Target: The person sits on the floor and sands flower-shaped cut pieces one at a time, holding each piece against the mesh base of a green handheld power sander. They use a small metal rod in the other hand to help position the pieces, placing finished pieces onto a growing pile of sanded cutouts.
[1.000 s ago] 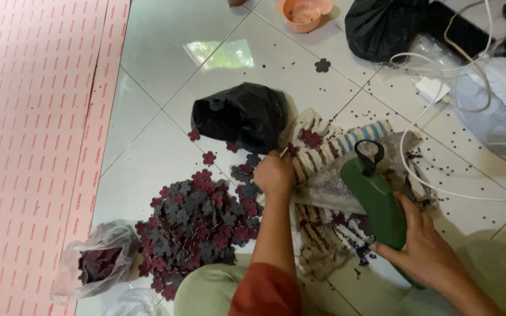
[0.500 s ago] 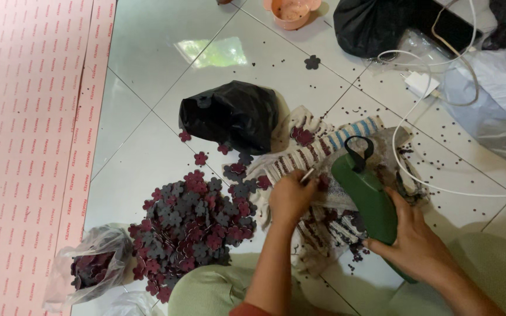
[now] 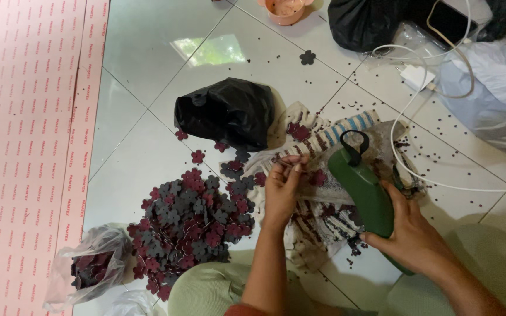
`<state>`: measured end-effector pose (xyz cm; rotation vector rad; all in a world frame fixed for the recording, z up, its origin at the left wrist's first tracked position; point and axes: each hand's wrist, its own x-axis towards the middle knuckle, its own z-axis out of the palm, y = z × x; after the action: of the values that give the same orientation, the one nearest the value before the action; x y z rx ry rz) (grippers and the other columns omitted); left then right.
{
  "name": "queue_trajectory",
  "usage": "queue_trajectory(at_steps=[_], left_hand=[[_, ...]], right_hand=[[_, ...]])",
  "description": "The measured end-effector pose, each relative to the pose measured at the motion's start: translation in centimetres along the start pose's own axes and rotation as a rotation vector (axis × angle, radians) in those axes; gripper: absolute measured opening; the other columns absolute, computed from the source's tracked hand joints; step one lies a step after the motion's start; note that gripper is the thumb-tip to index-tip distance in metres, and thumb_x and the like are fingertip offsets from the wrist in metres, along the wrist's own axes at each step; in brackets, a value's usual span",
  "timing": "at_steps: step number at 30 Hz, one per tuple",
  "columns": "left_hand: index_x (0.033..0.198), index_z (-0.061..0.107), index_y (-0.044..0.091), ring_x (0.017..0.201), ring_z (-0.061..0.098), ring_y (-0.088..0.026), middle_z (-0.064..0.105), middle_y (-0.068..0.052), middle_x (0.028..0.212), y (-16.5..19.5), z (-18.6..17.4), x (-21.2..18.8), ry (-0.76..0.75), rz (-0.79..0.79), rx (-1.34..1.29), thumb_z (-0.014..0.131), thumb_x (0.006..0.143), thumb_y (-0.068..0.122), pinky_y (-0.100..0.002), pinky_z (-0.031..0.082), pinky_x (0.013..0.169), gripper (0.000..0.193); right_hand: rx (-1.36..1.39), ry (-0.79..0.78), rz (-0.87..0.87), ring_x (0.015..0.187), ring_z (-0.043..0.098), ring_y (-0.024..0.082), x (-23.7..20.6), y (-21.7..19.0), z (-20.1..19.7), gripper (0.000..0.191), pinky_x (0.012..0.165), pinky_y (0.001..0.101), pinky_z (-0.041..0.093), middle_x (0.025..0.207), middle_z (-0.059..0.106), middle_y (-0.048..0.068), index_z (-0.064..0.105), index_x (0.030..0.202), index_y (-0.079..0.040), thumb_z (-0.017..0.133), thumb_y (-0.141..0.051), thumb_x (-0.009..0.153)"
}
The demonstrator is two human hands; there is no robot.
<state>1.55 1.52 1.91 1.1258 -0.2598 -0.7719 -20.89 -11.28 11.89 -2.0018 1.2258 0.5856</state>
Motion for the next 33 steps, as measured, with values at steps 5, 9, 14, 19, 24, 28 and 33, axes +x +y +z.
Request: queue_trajectory(at_steps=[5, 9, 14, 19, 24, 28, 33], left_hand=[[0.124, 0.061, -0.003, 0.104, 0.069, -0.013, 0.074, -0.009, 0.114, -1.5, 0.6, -0.3, 0.004, -0.042, -0.022, 0.058, 0.105, 0.006, -0.030, 0.057, 0.091, 0.021], [0.131, 0.060, -0.002, 0.104, 0.068, -0.012, 0.073, -0.007, 0.113, -1.6, 0.8, -0.3, 0.002, -0.045, 0.088, 0.057, 0.106, 0.007, -0.027, 0.054, 0.091, 0.027], [0.129, 0.062, -0.004, 0.109, 0.068, -0.012, 0.073, -0.007, 0.112, -1.6, 1.3, -0.4, 0.001, -0.018, 0.153, 0.055, 0.105, 0.004, -0.027, 0.054, 0.096, 0.025], [0.122, 0.062, -0.006, 0.111, 0.068, -0.013, 0.071, -0.004, 0.120, -1.1, 1.8, -0.5, -0.013, -0.002, 0.165, 0.054, 0.106, 0.003, -0.028, 0.054, 0.097, 0.020], [0.125, 0.067, 0.000, 0.106, 0.070, -0.013, 0.076, -0.008, 0.111, 0.3, 2.7, -1.0, -0.015, 0.022, 0.373, 0.057, 0.105, 0.006, -0.028, 0.054, 0.093, 0.023], [0.113, 0.067, 0.003, 0.105, 0.075, -0.017, 0.078, -0.012, 0.120, 1.5, 3.2, -1.7, -0.025, 0.175, 0.636, 0.061, 0.103, 0.006, -0.032, 0.058, 0.089, 0.012], [0.126, 0.071, 0.010, 0.101, 0.078, -0.023, 0.077, -0.015, 0.112, 2.1, 3.7, -2.0, -0.011, 0.195, 0.788, 0.065, 0.100, 0.009, -0.035, 0.060, 0.084, 0.027]], right_hand=[[-0.024, 0.018, -0.010, 0.134, 0.054, 0.041, -0.1, -0.3, -0.1, 0.128, 0.105, 0.0497, 0.051, 0.154, 0.035, 0.022, 0.005, 0.162, -0.032, 0.082, -0.056, 0.063], [-0.033, -0.014, 0.024, 0.134, 0.055, 0.040, -0.2, -0.4, -0.2, 0.129, 0.106, 0.0490, 0.051, 0.154, 0.035, 0.021, 0.004, 0.162, -0.032, 0.082, -0.058, 0.063], [-0.023, 0.021, -0.012, 0.133, 0.055, 0.040, -0.3, -0.7, -0.4, 0.130, 0.105, 0.0493, 0.051, 0.153, 0.035, 0.022, 0.005, 0.162, -0.031, 0.084, -0.058, 0.063], [-0.053, -0.060, 0.073, 0.133, 0.056, 0.039, 0.0, -0.7, -0.4, 0.132, 0.104, 0.0495, 0.054, 0.155, 0.034, 0.021, 0.001, 0.164, -0.031, 0.083, -0.059, 0.064], [-0.037, -0.015, 0.023, 0.135, 0.053, 0.040, 0.2, -0.3, -0.2, 0.132, 0.107, 0.0493, 0.051, 0.153, 0.036, 0.022, 0.003, 0.162, -0.030, 0.085, -0.056, 0.061], [-0.047, 0.019, 0.010, 0.136, 0.051, 0.040, -0.1, -0.5, -0.1, 0.132, 0.108, 0.0496, 0.049, 0.153, 0.035, 0.022, 0.005, 0.162, -0.029, 0.087, -0.052, 0.062], [0.050, 0.097, -0.013, 0.132, 0.056, 0.038, -0.7, -1.4, -0.8, 0.128, 0.104, 0.0489, 0.051, 0.153, 0.041, 0.020, 0.015, 0.162, -0.027, 0.091, -0.045, 0.060]])
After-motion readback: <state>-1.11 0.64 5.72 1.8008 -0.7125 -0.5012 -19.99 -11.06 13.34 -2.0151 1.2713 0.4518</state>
